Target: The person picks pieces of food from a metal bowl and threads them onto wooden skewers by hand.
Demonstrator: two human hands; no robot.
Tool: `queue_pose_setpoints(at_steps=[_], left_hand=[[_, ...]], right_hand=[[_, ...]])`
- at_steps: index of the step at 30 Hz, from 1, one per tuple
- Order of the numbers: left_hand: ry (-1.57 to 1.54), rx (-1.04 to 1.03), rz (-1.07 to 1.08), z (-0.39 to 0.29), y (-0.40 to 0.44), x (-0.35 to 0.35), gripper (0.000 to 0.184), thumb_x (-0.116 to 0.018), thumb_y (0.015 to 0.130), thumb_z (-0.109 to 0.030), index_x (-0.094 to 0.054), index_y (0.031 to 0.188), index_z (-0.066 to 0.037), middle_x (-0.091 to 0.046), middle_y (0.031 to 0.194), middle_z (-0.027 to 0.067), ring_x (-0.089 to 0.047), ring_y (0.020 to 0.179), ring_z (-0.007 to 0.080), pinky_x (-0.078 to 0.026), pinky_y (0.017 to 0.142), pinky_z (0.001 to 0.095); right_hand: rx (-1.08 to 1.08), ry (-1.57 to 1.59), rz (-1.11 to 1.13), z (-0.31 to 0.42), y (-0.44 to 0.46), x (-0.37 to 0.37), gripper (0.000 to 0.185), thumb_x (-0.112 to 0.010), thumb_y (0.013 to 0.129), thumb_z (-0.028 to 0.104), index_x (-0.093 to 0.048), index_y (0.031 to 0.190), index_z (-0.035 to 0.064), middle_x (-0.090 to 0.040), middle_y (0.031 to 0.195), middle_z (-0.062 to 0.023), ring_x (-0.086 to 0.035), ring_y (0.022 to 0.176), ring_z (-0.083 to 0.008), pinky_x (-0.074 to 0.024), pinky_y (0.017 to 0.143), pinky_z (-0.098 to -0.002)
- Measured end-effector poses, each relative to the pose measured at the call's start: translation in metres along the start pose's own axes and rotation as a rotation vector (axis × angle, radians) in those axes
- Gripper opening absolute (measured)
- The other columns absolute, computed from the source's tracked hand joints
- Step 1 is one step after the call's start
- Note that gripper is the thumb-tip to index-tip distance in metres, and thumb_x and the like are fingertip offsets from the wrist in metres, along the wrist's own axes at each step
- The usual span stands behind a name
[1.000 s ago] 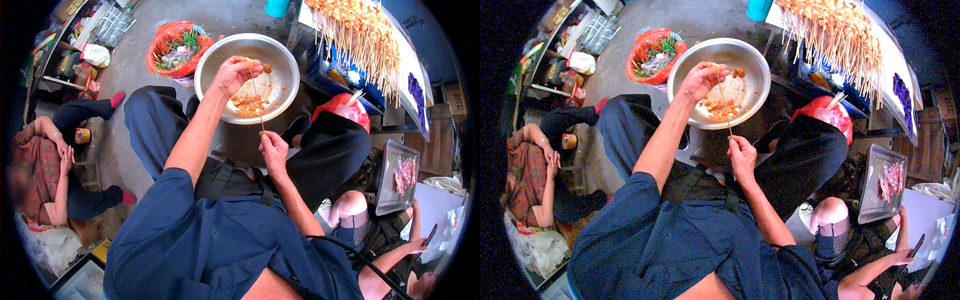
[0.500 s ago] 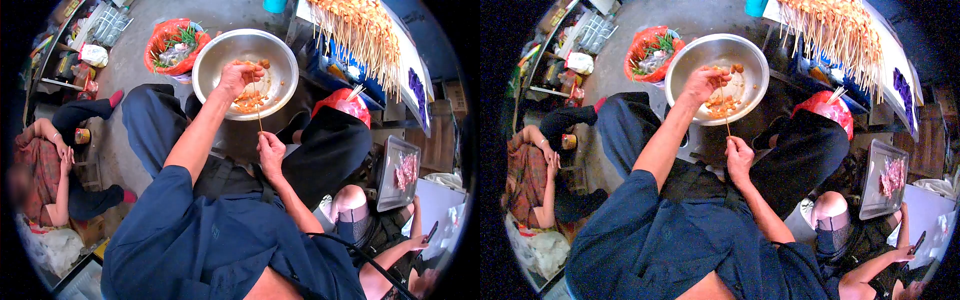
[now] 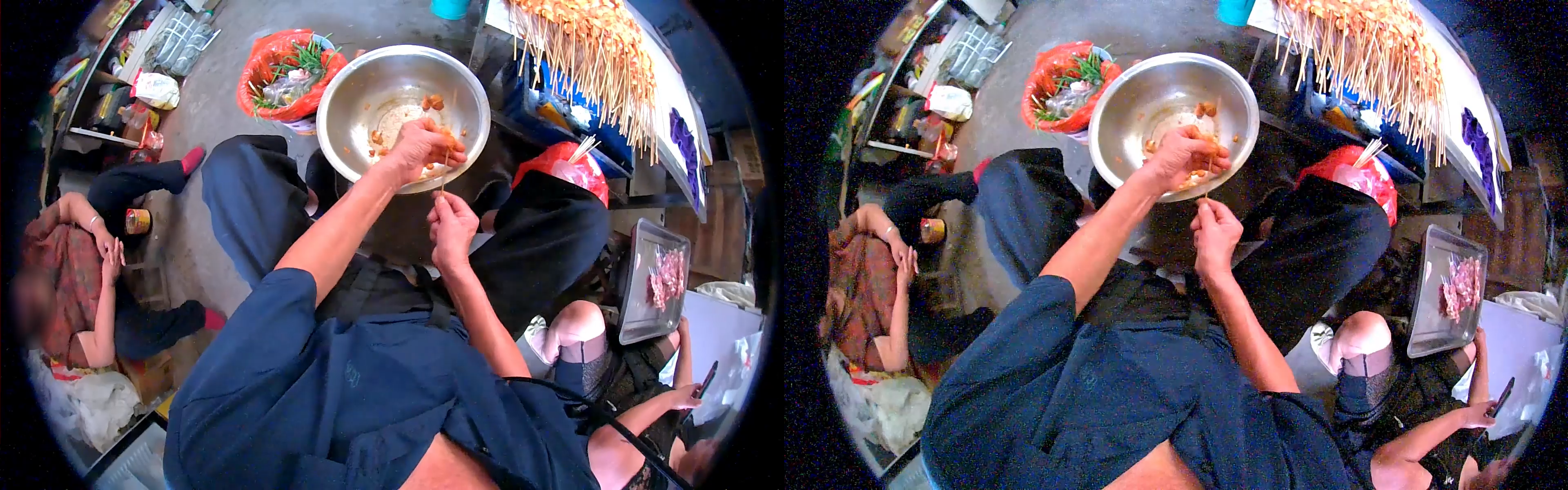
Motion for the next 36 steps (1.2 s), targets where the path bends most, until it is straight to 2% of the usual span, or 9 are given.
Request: queue_pose_setpoints(at_steps=[6,8,10,13,16,20,30,32,36], left_hand=[[0.131,0.089,0.135,-0.007,-0.007,-0.005,0.02,-0.066,0.074,-0.001,-0.053,0.089,0.002,-0.066,0.085,0.0182,-0.068,0.076,0.0258,-0.057,0.066,0.0319],[0.39,-0.043,0.088,-0.029,0.01,0.017,0.018,-0.068,0.074,-0.009,-0.06,0.085,0.002,-0.065,0.081,0.0109,-0.066,0.074,0.02,-0.056,0.066,0.0303],[0.87,-0.249,-0.151,-0.05,0.025,0.062,0.016,-0.066,0.07,-0.014,-0.064,0.082,-0.002,-0.066,0.076,0.01,-0.065,0.069,0.019,-0.052,0.061,0.0313],[1.707,-0.276,-0.489,-0.071,0.029,0.098,0.015,-0.059,0.072,-0.012,-0.068,0.082,-0.006,-0.066,0.092,0.0173,-0.063,0.086,0.0324,-0.051,0.075,0.0403],[1.801,0.006,-0.506,-0.061,0.027,0.1,0.018,-0.057,0.073,-0.01,-0.068,0.086,-0.007,-0.066,0.094,0.0178,-0.062,0.092,0.0332,-0.05,0.079,0.0409],[1.885,0.087,-0.397,-0.047,0.026,0.095,0.021,-0.056,0.073,-0.01,-0.067,0.09,-0.006,-0.065,0.096,0.0186,-0.062,0.095,0.0342,-0.049,0.082,0.0423],[1.873,-0.169,-0.318,-0.032,0.025,0.089,0.021,-0.063,0.067,-0.017,-0.065,0.086,-0.01,-0.065,0.088,0.0135,-0.062,0.088,0.0308,-0.049,0.074,0.0405],[1.825,-0.164,-0.062,-0.024,0.021,0.077,0.019,-0.063,0.066,-0.017,-0.065,0.082,-0.008,-0.064,0.084,0.0157,-0.062,0.083,0.0325,-0.049,0.072,0.042],[1.879,-0.243,-0.001,-0.002,0.031,0.086,0.023,-0.067,0.062,-0.019,-0.065,0.082,-0.009,-0.064,0.08,0.0144,-0.061,0.08,0.0322,-0.049,0.071,0.0413]], right_hand=[[0.039,0.066,-0.009,0.011,0.012,0.002,0.016,-0.058,0.089,0.015,-0.062,0.096,0.0013,-0.05,0.059,0.002,-0.035,0.041,-0.0031,-0.0249,0.036,-0.0187],[0.031,0.04,-0.004,0.022,0.016,0.007,0.016,-0.058,0.089,0.016,-0.062,0.096,0.0017,-0.051,0.059,0.0023,-0.034,0.04,-0.0026,-0.0246,0.036,-0.0186],[0.054,0.023,0.012,0.029,0.014,0.011,0.016,-0.058,0.09,0.016,-0.062,0.096,0.0019,-0.051,0.06,0.0024,-0.034,0.041,-0.0024,-0.0251,0.036,-0.0184],[0.071,0.014,0.022,0.015,0.01,0.014,0.016,-0.056,0.091,0.014,-0.061,0.097,0.0008,-0.05,0.06,0.0015,-0.032,0.04,-0.0026,-0.0237,0.036,-0.0181],[0.023,0.024,0.022,0.004,0.002,0.012,0.015,-0.056,0.091,0.014,-0.061,0.096,0.0013,-0.05,0.059,0.0013,-0.033,0.04,-0.0029,-0.0237,0.036,-0.0184],[0.0,0.005,0.027,0.007,-0.001,0.017,0.017,-0.058,0.089,0.017,-0.062,0.097,0.0022,-0.051,0.06,0.0024,-0.036,0.043,-0.0023,-0.0262,0.038,-0.0178],[0.033,0.018,0.026,0.005,0.0,0.018,0.018,-0.058,0.089,0.017,-0.062,0.097,0.0017,-0.052,0.061,0.0024,-0.035,0.044,-0.002,-0.0252,0.038,-0.0175],[0.017,0.015,0.024,0.005,0.002,0.017,0.017,-0.056,0.092,0.016,-0.06,0.098,0.001,-0.05,0.061,0.0012,-0.033,0.041,-0.0024,-0.0241,0.036,-0.017],[0.034,0.005,0.035,0.002,0.001,0.017,0.017,-0.056,0.091,0.016,-0.06,0.098,0.0013,-0.05,0.06,0.0014,-0.033,0.041,-0.0022,-0.0241,0.036,-0.017]])
Point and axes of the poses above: each hand's wrist, its own y-axis towards the middle knuckle, its own x-axis out of the back of the hand, z = x × y, the point moved 1 cm from there along y, towards the middle knuckle
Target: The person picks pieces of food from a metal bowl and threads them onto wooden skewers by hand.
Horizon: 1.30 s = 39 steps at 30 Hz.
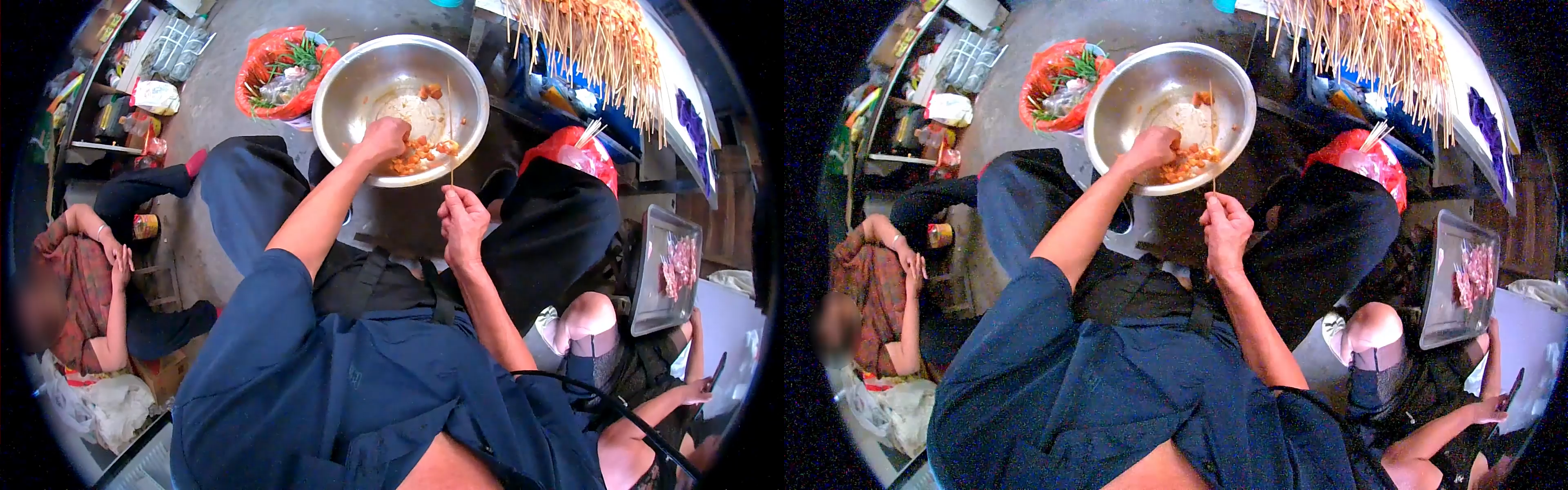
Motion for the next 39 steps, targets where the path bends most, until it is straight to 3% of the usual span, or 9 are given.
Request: queue_pose_setpoints(at_steps=[8,10,15,21,24,31,34,36,39], left_hand=[[-0.233,0.287,0.112,0.02,0.008,0.019,0.018,-0.061,0.063,-0.008,-0.067,0.081,-0.006,-0.065,0.083,0.0149,-0.062,0.083,0.0298,-0.049,0.074,0.0372],[-0.253,0.214,-0.108,0.036,0.009,0.019,0.017,-0.058,0.066,-0.007,-0.067,0.08,-0.005,-0.065,0.084,0.016,-0.063,0.083,0.0296,-0.049,0.074,0.0377],[-0.02,0.206,-0.262,0.009,-0.001,0.038,0.017,-0.06,0.065,-0.011,-0.067,0.08,-0.006,-0.066,0.085,0.0143,-0.062,0.083,0.0303,-0.049,0.073,0.0401],[0.257,-0.06,0.071,-0.023,-0.005,0.023,0.019,-0.064,0.066,-0.024,-0.068,0.078,-0.01,-0.066,0.081,0.0113,-0.063,0.079,0.0283,-0.049,0.068,0.04],[0.1,0.079,0.314,-0.037,-0.006,0.025,0.024,-0.066,0.063,-0.028,-0.068,0.079,-0.009,-0.066,0.082,0.0135,-0.064,0.08,0.0291,-0.049,0.069,0.04],[0.133,0.068,0.109,-0.009,0.011,-0.013,0.029,-0.07,0.059,-0.027,-0.069,0.081,-0.008,-0.067,0.081,0.015,-0.064,0.075,0.0311,-0.05,0.067,0.0401],[0.063,0.124,0.046,-0.009,0.005,0.006,0.028,-0.069,0.059,-0.022,-0.068,0.081,-0.006,-0.066,0.079,0.0157,-0.064,0.074,0.0304,-0.051,0.066,0.0386],[-0.133,0.268,0.144,0.002,0.007,0.016,0.026,-0.064,0.062,-0.017,-0.069,0.084,-0.004,-0.066,0.086,0.0169,-0.063,0.086,0.0316,-0.05,0.075,0.0385],[-0.126,0.228,0.06,0.01,0.003,0.027,0.023,-0.065,0.06,-0.015,-0.069,0.081,-0.006,-0.066,0.085,0.0162,-0.063,0.084,0.0313,-0.05,0.072,0.0389]], right_hand=[[0.001,0.02,0.001,0.0,-0.002,0.002,0.019,-0.057,0.09,0.017,-0.062,0.098,0.0013,-0.052,0.061,0.0023,-0.034,0.044,-0.0019,-0.0249,0.039,-0.0176],[-0.009,0.001,-0.01,0.0,-0.001,0.0,0.018,-0.057,0.09,0.017,-0.062,0.098,0.0015,-0.052,0.061,0.0024,-0.034,0.043,-0.0019,-0.0247,0.038,-0.0176],[-0.023,0.003,-0.009,0.001,-0.002,-0.001,0.018,-0.057,0.09,0.017,-0.062,0.097,0.002,-0.052,0.061,0.0026,-0.034,0.043,-0.0018,-0.0245,0.038,-0.0177],[-0.008,0.023,0.005,0.001,-0.002,0.001,0.017,-0.057,0.09,0.017,-0.062,0.097,0.0018,-0.051,0.061,0.0025,-0.034,0.043,-0.0017,-0.0241,0.038,-0.0176],[-0.013,0.038,0.001,0.0,0.0,0.0,0.015,-0.055,0.091,0.015,-0.061,0.097,0.0017,-0.05,0.061,0.0015,-0.033,0.041,-0.0021,-0.0234,0.037,-0.0168],[-0.004,0.041,0.005,-0.001,0.0,-0.001,0.017,-0.058,0.09,0.017,-0.062,0.097,0.0025,-0.052,0.061,0.0024,-0.034,0.043,-0.0018,-0.0247,0.038,-0.0176],[-0.004,0.037,0.002,-0.001,-0.001,0.001,0.017,-0.058,0.09,0.017,-0.062,0.097,0.0029,-0.052,0.061,0.0025,-0.034,0.043,-0.0018,-0.0249,0.038,-0.0176],[-0.007,0.037,-0.004,0.0,-0.001,0.001,0.016,-0.058,0.089,0.017,-0.062,0.097,0.0032,-0.052,0.06,0.0025,-0.034,0.043,-0.0018,-0.025,0.038,-0.0177],[-0.014,0.023,-0.021,0.001,-0.001,0.0,0.015,-0.056,0.091,0.015,-0.061,0.098,0.0022,-0.051,0.06,0.0013,-0.033,0.04,-0.0024,-0.0238,0.036,-0.0173]])
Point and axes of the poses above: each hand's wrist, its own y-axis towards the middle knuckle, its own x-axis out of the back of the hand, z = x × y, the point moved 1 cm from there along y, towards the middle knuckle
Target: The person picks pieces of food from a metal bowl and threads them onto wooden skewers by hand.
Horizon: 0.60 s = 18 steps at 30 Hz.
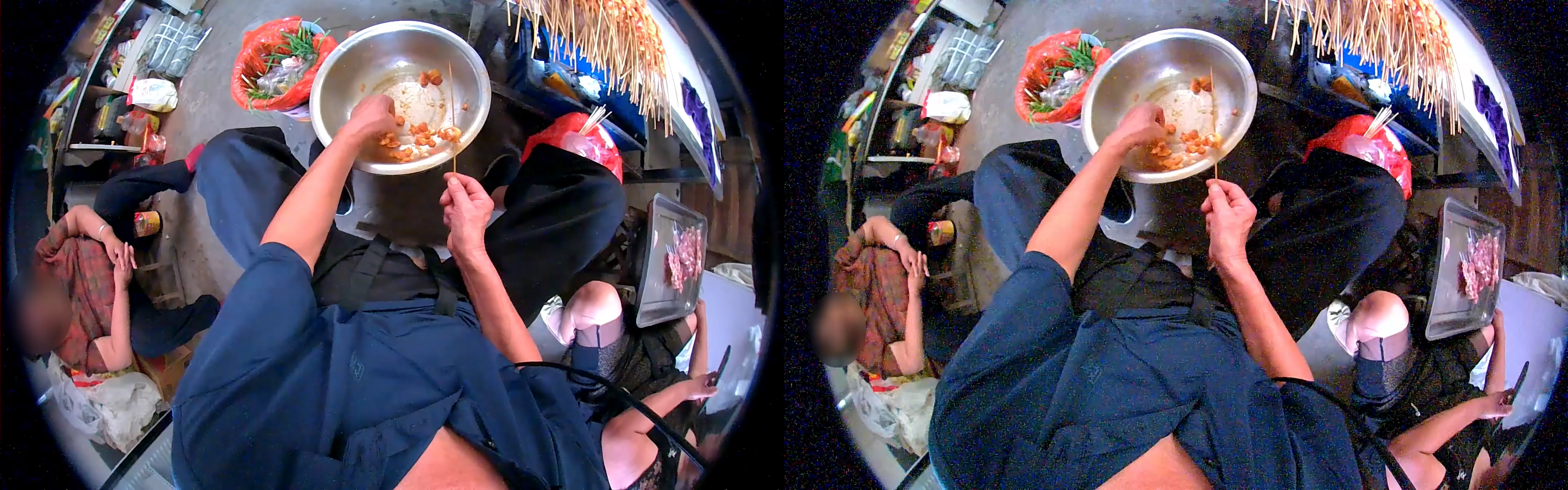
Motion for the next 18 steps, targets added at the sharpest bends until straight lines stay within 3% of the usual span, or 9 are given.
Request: queue_pose_setpoints(at_steps=[4,8,10,11,13,15,18], left_hand=[[0.038,-0.049,-0.192,-0.002,-0.007,0.012,0.022,-0.066,0.058,-0.013,-0.069,0.079,-0.009,-0.066,0.083,0.0152,-0.063,0.082,0.0304,-0.05,0.069,0.0387],[0.134,-0.062,-0.195,-0.009,-0.014,0.015,0.023,-0.068,0.058,-0.015,-0.069,0.08,-0.01,-0.067,0.083,0.0135,-0.064,0.082,0.0295,-0.05,0.07,0.0377],[0.139,0.023,0.155,-0.022,-0.021,0.019,0.024,-0.07,0.058,-0.017,-0.069,0.081,-0.009,-0.067,0.082,0.012,-0.064,0.081,0.0274,-0.05,0.068,0.0371],[0.139,0.022,0.156,-0.021,-0.02,0.016,0.024,-0.07,0.058,-0.017,-0.069,0.081,-0.009,-0.067,0.082,0.012,-0.064,0.081,0.0274,-0.05,0.068,0.0371],[0.144,-0.098,0.407,-0.016,-0.018,-0.001,0.031,-0.072,0.059,-0.024,-0.07,0.084,-0.006,-0.065,0.065,0.0119,-0.061,0.058,0.021,-0.049,0.055,0.0353],[0.122,-0.071,0.359,-0.01,-0.015,-0.016,0.026,-0.074,0.058,-0.021,-0.068,0.079,-0.005,-0.065,0.066,0.0112,-0.061,0.059,0.0207,-0.049,0.055,0.034],[0.094,-0.08,0.376,-0.003,-0.01,-0.023,0.029,-0.069,0.059,-0.014,-0.066,0.085,-0.002,-0.066,0.08,0.0169,-0.063,0.067,0.0277,-0.049,0.06,0.0373]], right_hand=[[-0.015,0.0,0.028,-0.001,-0.002,-0.002,0.016,-0.056,0.091,0.015,-0.061,0.098,0.0019,-0.05,0.06,0.0014,-0.033,0.041,-0.002,-0.0234,0.036,-0.0169],[-0.024,-0.012,0.021,0.001,-0.002,-0.003,0.016,-0.056,0.091,0.015,-0.06,0.099,0.0017,-0.05,0.061,0.0015,-0.032,0.04,-0.0018,-0.0234,0.036,-0.0167],[-0.018,-0.005,0.021,0.001,-0.001,-0.002,0.016,-0.056,0.091,0.015,-0.061,0.099,0.0017,-0.05,0.061,0.0016,-0.032,0.041,-0.0018,-0.0236,0.036,-0.0166],[-0.015,0.001,0.022,0.002,-0.002,-0.001,0.016,-0.056,0.091,0.015,-0.061,0.099,0.0016,-0.05,0.061,0.0017,-0.033,0.041,-0.0017,-0.0238,0.036,-0.0165],[-0.011,0.0,0.026,0.001,-0.002,-0.001,0.016,-0.056,0.091,0.015,-0.061,0.099,0.0016,-0.05,0.061,0.0017,-0.033,0.041,-0.0017,-0.0242,0.037,-0.0165],[-0.006,-0.002,0.03,0.0,-0.001,-0.001,0.016,-0.056,0.091,0.015,-0.061,0.099,0.0016,-0.05,0.061,0.0017,-0.033,0.042,-0.0017,-0.0246,0.037,-0.0165],[0.011,-0.002,0.043,-0.003,0.0,0.0,0.016,-0.056,0.091,0.015,-0.061,0.099,0.0016,-0.051,0.061,0.0017,-0.034,0.042,-0.0017,-0.0251,0.037,-0.0165]])
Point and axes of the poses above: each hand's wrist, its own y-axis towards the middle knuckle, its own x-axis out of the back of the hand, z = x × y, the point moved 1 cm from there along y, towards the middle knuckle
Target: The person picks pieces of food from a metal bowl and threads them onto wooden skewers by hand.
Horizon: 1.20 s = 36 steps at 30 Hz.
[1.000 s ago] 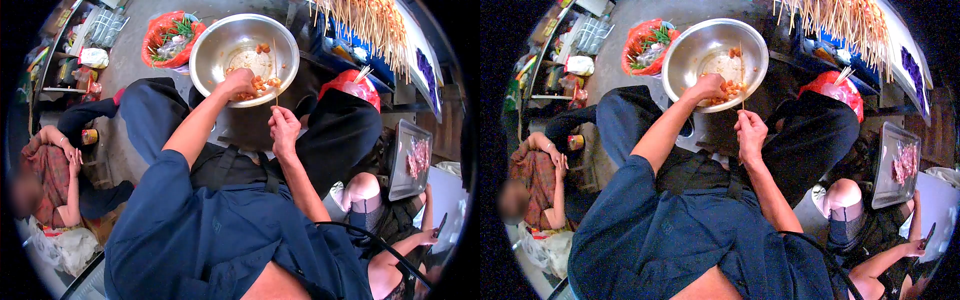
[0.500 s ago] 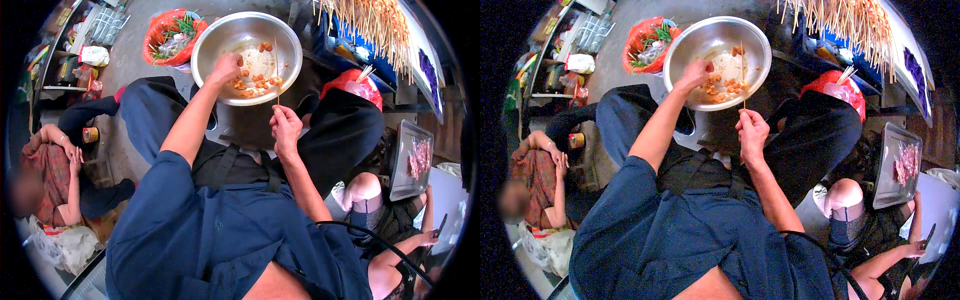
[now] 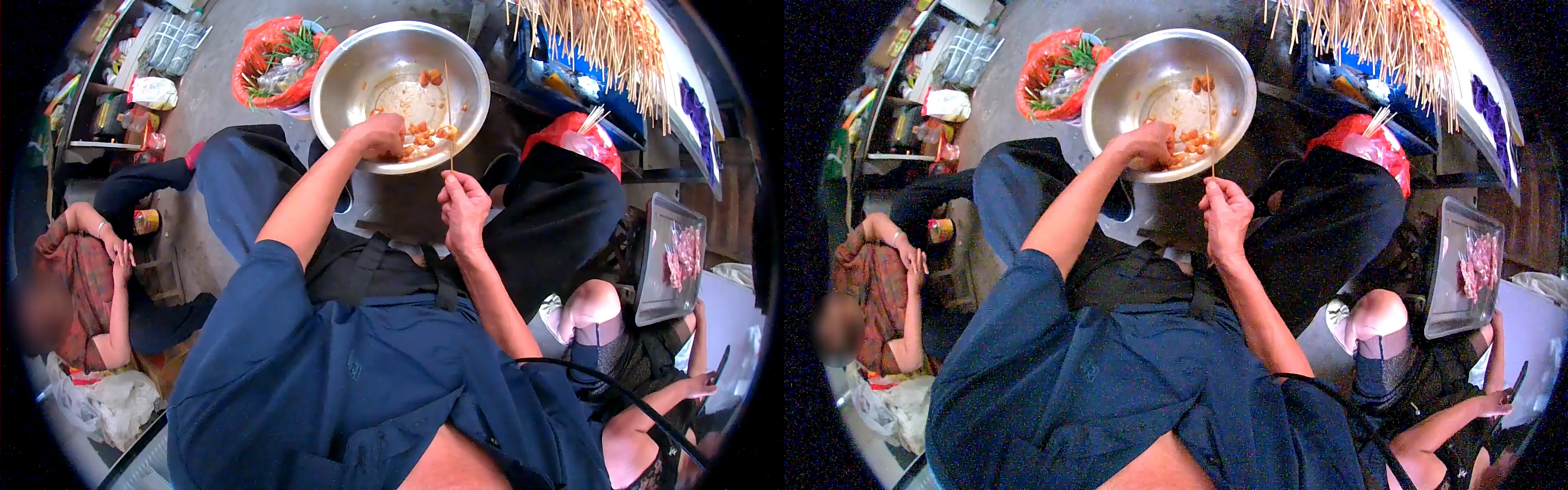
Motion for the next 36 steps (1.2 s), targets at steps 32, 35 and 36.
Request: queue_pose_setpoints(at_steps=[32,35,36], left_hand=[[-1.411,-0.061,-0.291,0.003,-0.017,0.033,0.02,-0.063,0.079,0.003,-0.056,0.097,0.003,-0.062,0.087,0.0122,-0.064,0.071,0.0223,-0.056,0.064,0.0312],[-1.428,-0.045,-0.337,0.008,-0.014,0.034,0.022,-0.061,0.078,0.006,-0.056,0.1,0.004,-0.062,0.087,0.0127,-0.064,0.074,0.0229,-0.056,0.067,0.0319],[-1.461,-0.069,-0.365,0.009,-0.013,0.034,0.023,-0.059,0.078,0.007,-0.056,0.101,0.004,-0.062,0.088,0.013,-0.064,0.075,0.023,-0.056,0.068,0.0321]], right_hand=[[-0.047,-0.053,0.019,0.001,-0.006,-0.002,0.018,-0.058,0.089,0.017,-0.062,0.096,0.0019,-0.053,0.062,0.0021,-0.036,0.045,-0.0024,-0.0269,0.04,-0.0175],[-0.058,-0.056,0.025,0.001,-0.006,-0.002,0.018,-0.058,0.089,0.017,-0.062,0.096,0.0019,-0.053,0.062,0.002,-0.036,0.045,-0.0024,-0.0271,0.04,-0.0175],[-0.058,-0.057,0.026,0.001,-0.006,-0.002,0.018,-0.058,0.089,0.017,-0.062,0.096,0.0019,-0.053,0.062,0.002,-0.036,0.045,-0.0024,-0.0271,0.04,-0.0175]])
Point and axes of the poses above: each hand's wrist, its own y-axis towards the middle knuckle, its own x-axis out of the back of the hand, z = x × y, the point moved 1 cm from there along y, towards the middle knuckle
